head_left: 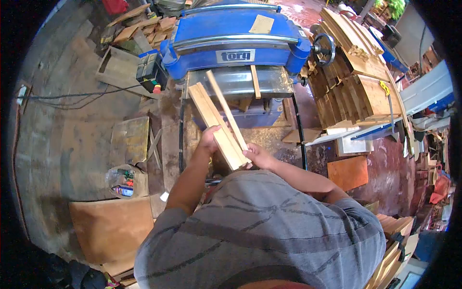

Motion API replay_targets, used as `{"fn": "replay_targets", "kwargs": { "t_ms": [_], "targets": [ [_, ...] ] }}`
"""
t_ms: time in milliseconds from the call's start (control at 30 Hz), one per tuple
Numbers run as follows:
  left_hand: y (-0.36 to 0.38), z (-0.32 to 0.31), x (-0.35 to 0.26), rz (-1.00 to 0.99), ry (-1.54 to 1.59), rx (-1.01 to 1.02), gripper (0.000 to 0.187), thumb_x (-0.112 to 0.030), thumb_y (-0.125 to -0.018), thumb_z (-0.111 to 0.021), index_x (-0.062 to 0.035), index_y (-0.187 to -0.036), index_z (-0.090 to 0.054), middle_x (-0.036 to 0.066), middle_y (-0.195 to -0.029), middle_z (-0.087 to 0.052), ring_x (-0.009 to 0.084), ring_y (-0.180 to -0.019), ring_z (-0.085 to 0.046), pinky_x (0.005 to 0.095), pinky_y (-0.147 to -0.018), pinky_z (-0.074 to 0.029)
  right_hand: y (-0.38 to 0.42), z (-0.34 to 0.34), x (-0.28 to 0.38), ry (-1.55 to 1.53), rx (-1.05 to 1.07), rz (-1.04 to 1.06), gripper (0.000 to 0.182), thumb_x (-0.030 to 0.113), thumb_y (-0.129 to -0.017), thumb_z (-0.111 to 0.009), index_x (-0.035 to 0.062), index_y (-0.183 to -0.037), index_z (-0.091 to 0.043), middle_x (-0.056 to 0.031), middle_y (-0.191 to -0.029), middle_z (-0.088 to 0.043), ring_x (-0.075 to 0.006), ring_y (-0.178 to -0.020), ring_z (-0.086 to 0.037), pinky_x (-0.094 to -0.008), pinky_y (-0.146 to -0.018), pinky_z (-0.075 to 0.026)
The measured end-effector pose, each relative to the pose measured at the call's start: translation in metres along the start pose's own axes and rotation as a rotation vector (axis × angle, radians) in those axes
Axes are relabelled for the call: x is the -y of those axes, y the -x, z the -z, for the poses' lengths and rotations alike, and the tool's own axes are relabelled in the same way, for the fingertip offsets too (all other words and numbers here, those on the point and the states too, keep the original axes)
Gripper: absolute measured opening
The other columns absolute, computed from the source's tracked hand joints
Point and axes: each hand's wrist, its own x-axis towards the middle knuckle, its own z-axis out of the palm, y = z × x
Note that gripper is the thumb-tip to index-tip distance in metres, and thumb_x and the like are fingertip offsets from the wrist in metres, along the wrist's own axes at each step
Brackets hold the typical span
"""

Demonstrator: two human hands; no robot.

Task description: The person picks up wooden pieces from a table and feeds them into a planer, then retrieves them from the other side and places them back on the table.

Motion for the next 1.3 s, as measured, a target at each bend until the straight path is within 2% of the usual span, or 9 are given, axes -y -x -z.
{"fn": "replay_targets", "kwargs": {
  "t_ms": [67,167,333,467,567,667,900,1167,1300],
  "targets": [
    [0.008,-0.008,0.005,-0.194,-0.088,-0.127,0.055,-0.017,-0.088,-0.047,-0.0031,-0.138,-0.031,0.021,-0.125,-0.051,0.0339,-0.107,-0.056,0.0487,-0.093,-0.046,0.005,-0.004,0.001,-0.125,-0.207,-0.026,0.02,0.024,-0.098,-0.046,0.0047,-0.103,-0.048,-0.004,-0.085,-0.061,-0.0128,-0.069,-0.06,-0.026,-0.057,-0.053],
    [0.01,0.015,-0.003,-0.162,-0.099,-0.113,0.055,-0.016,-0.087,-0.048,-0.0085,-0.138,-0.032,0.019,-0.116,-0.054,0.0313,-0.098,-0.059,0.0478,-0.087,-0.05,-0.01,0.019,-0.017,-0.391,-0.227,-0.073,0.016,0.022,-0.099,-0.045,0.0065,-0.099,-0.048,-0.0046,-0.083,-0.06,-0.014,-0.07,-0.06,-0.0271,-0.057,-0.053],
    [0.045,-0.015,-0.014,-0.179,-0.137,-0.068,0.066,-0.022,-0.078,-0.061,-0.0086,-0.136,-0.033,0.014,-0.104,-0.055,0.0267,-0.093,-0.059,0.0443,-0.084,-0.051,-0.04,0.047,-0.032,-0.442,-0.304,-0.099,0.014,0.022,-0.099,-0.044,0.0082,-0.101,-0.043,-0.0048,-0.081,-0.055,-0.0139,-0.067,-0.057,-0.0288,-0.058,-0.052],
    [0.048,-0.007,-0.01,-0.147,-0.143,-0.119,0.068,-0.024,-0.077,-0.063,-0.0093,-0.136,-0.033,0.012,-0.103,-0.055,0.0261,-0.092,-0.059,0.0433,-0.082,-0.052,-0.051,0.052,-0.029,-0.436,-0.329,-0.094,0.018,0.027,-0.099,-0.043,0.0097,-0.098,-0.044,-0.0033,-0.079,-0.053,-0.0133,-0.06,-0.054,-0.0277,-0.054,-0.05],
    [0.05,-0.001,-0.012,-0.205,-0.05,0.003,0.064,-0.02,-0.079,-0.06,-0.0118,-0.137,-0.034,0.014,-0.102,-0.059,0.0283,-0.093,-0.06,0.044,-0.082,-0.052,-0.047,0.05,-0.023,-0.502,-0.309,-0.06,0.021,0.031,-0.1,-0.04,0.0099,-0.096,-0.045,-0.0034,-0.078,-0.053,-0.0135,-0.058,-0.053,-0.0272,-0.051,-0.049],
    [0.056,-0.008,-0.013,-0.225,-0.108,-0.105,0.065,-0.022,-0.079,-0.062,-0.0124,-0.137,-0.034,0.015,-0.103,-0.059,0.0282,-0.093,-0.06,0.044,-0.081,-0.052,-0.043,0.041,-0.013,-0.663,-0.376,-0.118,0.025,0.034,-0.1,-0.038,0.0102,-0.097,-0.046,-0.0028,-0.075,-0.052,-0.0135,-0.058,-0.052,-0.0267,-0.05,-0.048],
    [0.054,-0.002,-0.006,-0.176,-0.07,-0.094,0.058,-0.021,-0.083,-0.058,-0.0123,-0.137,-0.038,0.014,-0.104,-0.058,0.0278,-0.094,-0.06,0.0434,-0.082,-0.052,-0.059,0.052,-0.019,-0.565,-0.463,-0.104,0.029,0.036,-0.1,-0.036,0.0101,-0.097,-0.048,-0.0018,-0.073,-0.052,-0.0131,-0.057,-0.052,-0.0263,-0.048,-0.046],
    [0.06,-0.001,-0.003,-0.175,0.013,-0.069,0.055,-0.021,-0.087,-0.053,-0.0121,-0.138,-0.036,0.014,-0.105,-0.058,0.0278,-0.094,-0.059,0.0438,-0.082,-0.052,-0.122,0.093,0.003,-0.451,-0.546,-0.041,0.035,0.041,-0.099,-0.037,0.0093,-0.09,-0.05,-0.0011,-0.062,-0.045,-0.0128,-0.046,-0.042,-0.028,-0.039,-0.035],
    [0.067,-0.004,-0.004,-0.153,0.014,-0.169,0.051,-0.02,-0.089,-0.05,-0.011,-0.138,-0.036,0.014,-0.106,-0.058,0.0277,-0.093,-0.059,0.044,-0.084,-0.052,-0.151,0.11,0.01,-0.366,-0.575,-0.023,0.037,0.042,-0.099,-0.037,0.0097,-0.085,-0.05,-0.0006,-0.059,-0.043,-0.0124,-0.044,-0.038,-0.0276,-0.037,-0.031]
  ]
}}
